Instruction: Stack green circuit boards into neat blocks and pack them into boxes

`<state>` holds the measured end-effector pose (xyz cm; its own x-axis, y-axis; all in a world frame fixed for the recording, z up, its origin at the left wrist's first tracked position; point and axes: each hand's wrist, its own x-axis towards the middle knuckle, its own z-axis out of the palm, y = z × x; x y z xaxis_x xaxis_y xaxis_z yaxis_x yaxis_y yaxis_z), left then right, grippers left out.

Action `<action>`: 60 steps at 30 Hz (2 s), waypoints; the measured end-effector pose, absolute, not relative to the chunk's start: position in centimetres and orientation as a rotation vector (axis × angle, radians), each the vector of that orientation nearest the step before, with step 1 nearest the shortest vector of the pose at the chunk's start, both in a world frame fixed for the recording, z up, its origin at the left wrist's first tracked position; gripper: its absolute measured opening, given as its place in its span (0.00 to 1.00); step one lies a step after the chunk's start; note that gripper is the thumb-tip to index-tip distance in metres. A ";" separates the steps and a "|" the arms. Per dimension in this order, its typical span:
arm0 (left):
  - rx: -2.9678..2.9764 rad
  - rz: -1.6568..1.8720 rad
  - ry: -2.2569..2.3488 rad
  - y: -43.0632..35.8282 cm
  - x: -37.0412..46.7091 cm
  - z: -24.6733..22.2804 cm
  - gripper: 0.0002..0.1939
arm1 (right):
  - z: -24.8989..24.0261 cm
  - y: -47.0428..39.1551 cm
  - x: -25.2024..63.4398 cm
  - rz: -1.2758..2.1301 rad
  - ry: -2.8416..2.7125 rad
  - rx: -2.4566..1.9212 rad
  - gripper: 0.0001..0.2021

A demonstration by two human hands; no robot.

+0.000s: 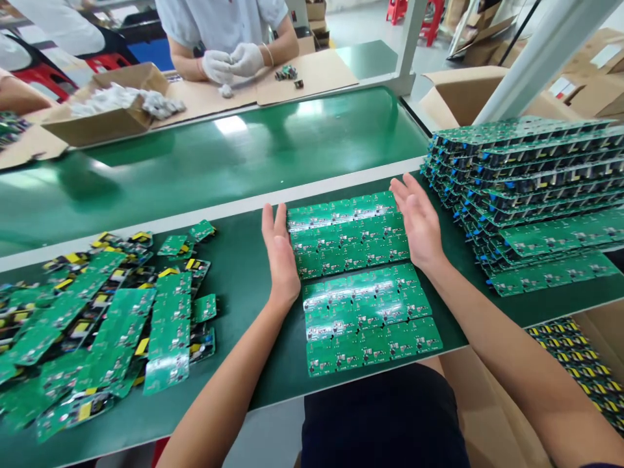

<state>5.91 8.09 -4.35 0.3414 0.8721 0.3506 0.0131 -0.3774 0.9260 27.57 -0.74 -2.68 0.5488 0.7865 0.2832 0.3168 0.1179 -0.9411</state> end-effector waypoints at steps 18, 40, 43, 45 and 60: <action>2.097 1.429 0.566 4.5 4.4 -2.5 0.38 | -0.5 -5.1 24.6 0.148 -1.112 -1.319 0.24; 2.252 1.436 0.887 4.3 4.0 -3.6 0.40 | -0.4 -5.2 24.5 0.141 -1.051 -1.435 0.29; 2.203 1.456 0.859 4.3 4.2 -3.7 0.39 | -0.3 -5.1 24.4 0.109 -1.058 -1.431 0.28; 2.141 1.479 0.769 4.2 4.3 -3.6 0.38 | -0.2 -5.1 24.4 0.105 -1.067 -1.395 0.26; 2.004 1.478 0.606 4.4 4.5 -3.3 0.34 | -0.3 -4.7 24.7 0.132 -1.062 -1.297 0.24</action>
<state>4.54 4.35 -3.30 0.2863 0.6548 0.6995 0.0242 -0.7347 0.6779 24.69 -4.67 -0.31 0.5502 0.6187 0.5608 0.4632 0.3327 -0.8215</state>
